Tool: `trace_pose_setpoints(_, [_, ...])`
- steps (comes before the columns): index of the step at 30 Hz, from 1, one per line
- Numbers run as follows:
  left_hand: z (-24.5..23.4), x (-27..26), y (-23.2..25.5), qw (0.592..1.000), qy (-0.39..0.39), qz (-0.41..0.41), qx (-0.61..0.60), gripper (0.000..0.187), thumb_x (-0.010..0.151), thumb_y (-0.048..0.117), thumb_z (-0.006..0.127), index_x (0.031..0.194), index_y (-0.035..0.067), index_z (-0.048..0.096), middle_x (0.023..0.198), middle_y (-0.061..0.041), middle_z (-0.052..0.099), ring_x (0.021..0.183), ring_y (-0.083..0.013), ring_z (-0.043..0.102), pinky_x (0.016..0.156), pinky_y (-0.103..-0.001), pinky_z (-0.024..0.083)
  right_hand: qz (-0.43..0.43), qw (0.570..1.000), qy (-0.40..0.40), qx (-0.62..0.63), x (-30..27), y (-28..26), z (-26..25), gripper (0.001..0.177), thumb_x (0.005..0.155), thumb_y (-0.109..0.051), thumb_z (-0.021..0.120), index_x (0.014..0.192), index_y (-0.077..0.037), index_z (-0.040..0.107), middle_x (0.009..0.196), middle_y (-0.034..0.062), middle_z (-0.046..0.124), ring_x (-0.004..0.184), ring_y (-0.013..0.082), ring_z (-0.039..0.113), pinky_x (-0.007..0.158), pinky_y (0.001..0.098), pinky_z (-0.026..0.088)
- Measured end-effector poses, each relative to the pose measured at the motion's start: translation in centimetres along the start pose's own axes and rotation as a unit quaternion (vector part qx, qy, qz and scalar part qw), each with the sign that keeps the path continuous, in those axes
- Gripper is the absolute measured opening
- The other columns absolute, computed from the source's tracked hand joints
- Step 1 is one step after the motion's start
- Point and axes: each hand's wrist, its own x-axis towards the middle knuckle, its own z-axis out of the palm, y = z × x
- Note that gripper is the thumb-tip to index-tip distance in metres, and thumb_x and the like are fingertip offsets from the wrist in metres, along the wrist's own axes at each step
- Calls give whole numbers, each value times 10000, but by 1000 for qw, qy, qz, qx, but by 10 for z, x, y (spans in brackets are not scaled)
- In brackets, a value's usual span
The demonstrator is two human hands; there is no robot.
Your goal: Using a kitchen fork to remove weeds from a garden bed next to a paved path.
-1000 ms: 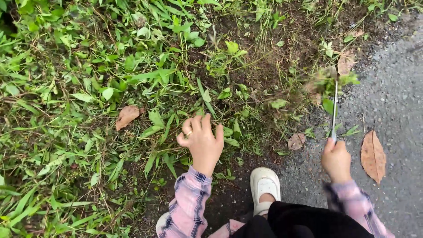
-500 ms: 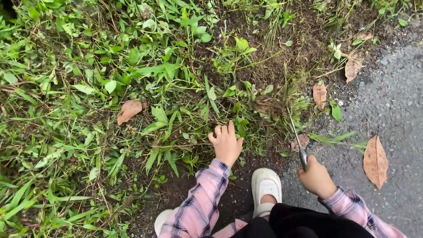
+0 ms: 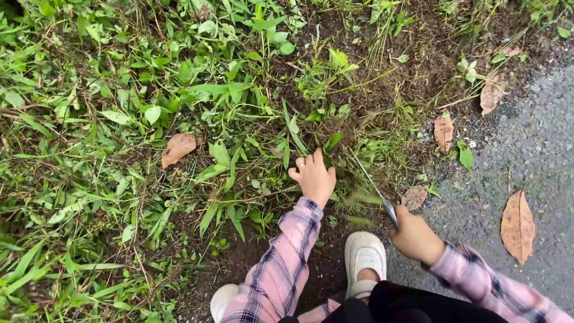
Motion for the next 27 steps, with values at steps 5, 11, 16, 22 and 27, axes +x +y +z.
trace_pose_setpoints(5, [7, 20, -10, 999, -25, -40, -24, 615, 876, 372, 632, 1418, 130, 474, 1237, -110, 626, 1189, -287, 433, 955, -598, 218, -20, 1000, -15, -15, -8, -27, -19, 272, 855, -211, 602, 1065, -38, 589, 979, 283, 750, 1006, 452, 752, 820, 516, 622])
trace_pose_setpoints(11, [-37, 16, -27, 980, -77, -112, -149, 544, 862, 282, 725, 1369, 157, 574, 1345, -154, 643, 1314, -369, 460, 1038, -646, 240, -37, 996, -17, -75, -24, -60, -45, 290, 858, -222, 620, 1095, -58, 588, 978, 239, 758, 990, 405, 774, 799, 500, 634])
trace_pose_setpoints(16, [-104, 10, -66, 979, -13, -112, -169, 346, 801, 297, 778, 1077, 109, 688, 1081, -186, 695, 1152, -409, 565, 905, -600, 339, -104, 990, -37, -86, -45, -113, -68, 300, 862, -252, 638, 1037, -16, 574, 905, 281, 734, 933, 455, 758, 734, 530, 624])
trace_pose_setpoints(22, [-288, -33, -150, 970, 31, -168, -176, 318, 779, 269, 761, 1022, 66, 723, 1121, -156, 744, 1185, -352, 668, 1003, -497, 540, -212, 969, -42, -122, -98, -256, -75, 229, 866, -198, 625, 1004, -25, 564, 863, 242, 701, 869, 407, 754, 688, 476, 620])
trace_pose_setpoints(27, [-434, -52, -280, 925, 160, -343, -25, 259, 845, 330, 672, 1099, 283, 692, 1231, 34, 663, 1253, -276, 549, 1012, -598, 389, -354, 926, -57, -122, -162, -444, -56, 253, 872, -184, 603, 1044, 2, 590, 895, 253, 682, 899, 439, 727, 692, 516, 597])
